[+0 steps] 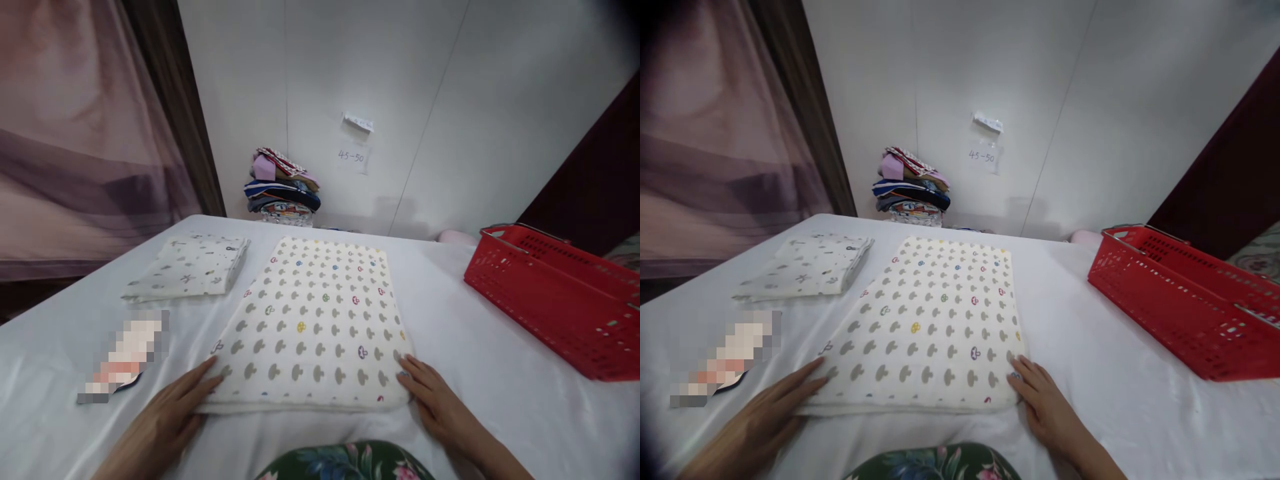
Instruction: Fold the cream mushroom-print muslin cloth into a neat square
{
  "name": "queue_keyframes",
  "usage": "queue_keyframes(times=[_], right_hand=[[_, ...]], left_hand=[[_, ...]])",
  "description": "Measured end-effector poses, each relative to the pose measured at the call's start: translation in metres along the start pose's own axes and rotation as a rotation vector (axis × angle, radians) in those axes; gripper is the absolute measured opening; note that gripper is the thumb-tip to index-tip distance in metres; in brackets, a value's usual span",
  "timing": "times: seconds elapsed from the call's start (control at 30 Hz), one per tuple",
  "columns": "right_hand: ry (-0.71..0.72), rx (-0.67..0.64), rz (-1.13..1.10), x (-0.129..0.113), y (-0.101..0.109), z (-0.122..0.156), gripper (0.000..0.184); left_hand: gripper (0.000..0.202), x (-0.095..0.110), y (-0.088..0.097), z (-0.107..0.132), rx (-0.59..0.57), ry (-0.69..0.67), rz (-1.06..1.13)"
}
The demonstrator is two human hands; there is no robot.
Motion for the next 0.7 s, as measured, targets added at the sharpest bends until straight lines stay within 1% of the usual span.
queue_keyframes(times=[0.13,0.2,0.3,0.37,0.5,0.6,0.7], right_hand=[[0.019,-0.016,0.054,0.008,-0.006,-0.007,0.059],[0.042,0.002,0.088,0.016,-0.012,-0.011,0.059],[0.110,0.073,0.133,0.028,-0.022,-0.016,0.058],[0.158,0.135,0.162,0.034,-0.027,-0.017,0.057],[0.181,0.235,0.233,0.036,-0.031,-0.017,0.062],[0.193,0.245,0.275,0.030,-0.027,-0.017,0.066],[0.215,0.280,0.299,0.024,-0.020,-0.019,0.071]], left_hand=[[0.060,0.014,0.008,-0.005,0.024,-0.006,-0.063],[0.065,0.022,0.014,-0.006,0.042,-0.025,-0.083],[0.070,0.030,0.022,-0.007,0.071,-0.029,-0.089],[0.072,0.033,0.025,-0.007,0.070,-0.039,-0.088],[0.077,0.029,0.025,-0.005,0.064,-0.048,-0.080],[0.078,0.023,0.023,-0.006,0.081,-0.036,-0.065],[0.078,0.020,0.025,-0.008,0.128,-0.049,-0.047]])
Point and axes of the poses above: each hand's wrist, its own z-axis away from the middle knuckle, its own y-axis out of the back of the hand, x = y × z, the point moved 3 cm from there along -z, towards the middle knuckle, and after that the axes turned 12 degrees about -x, right-handed, at the moved point
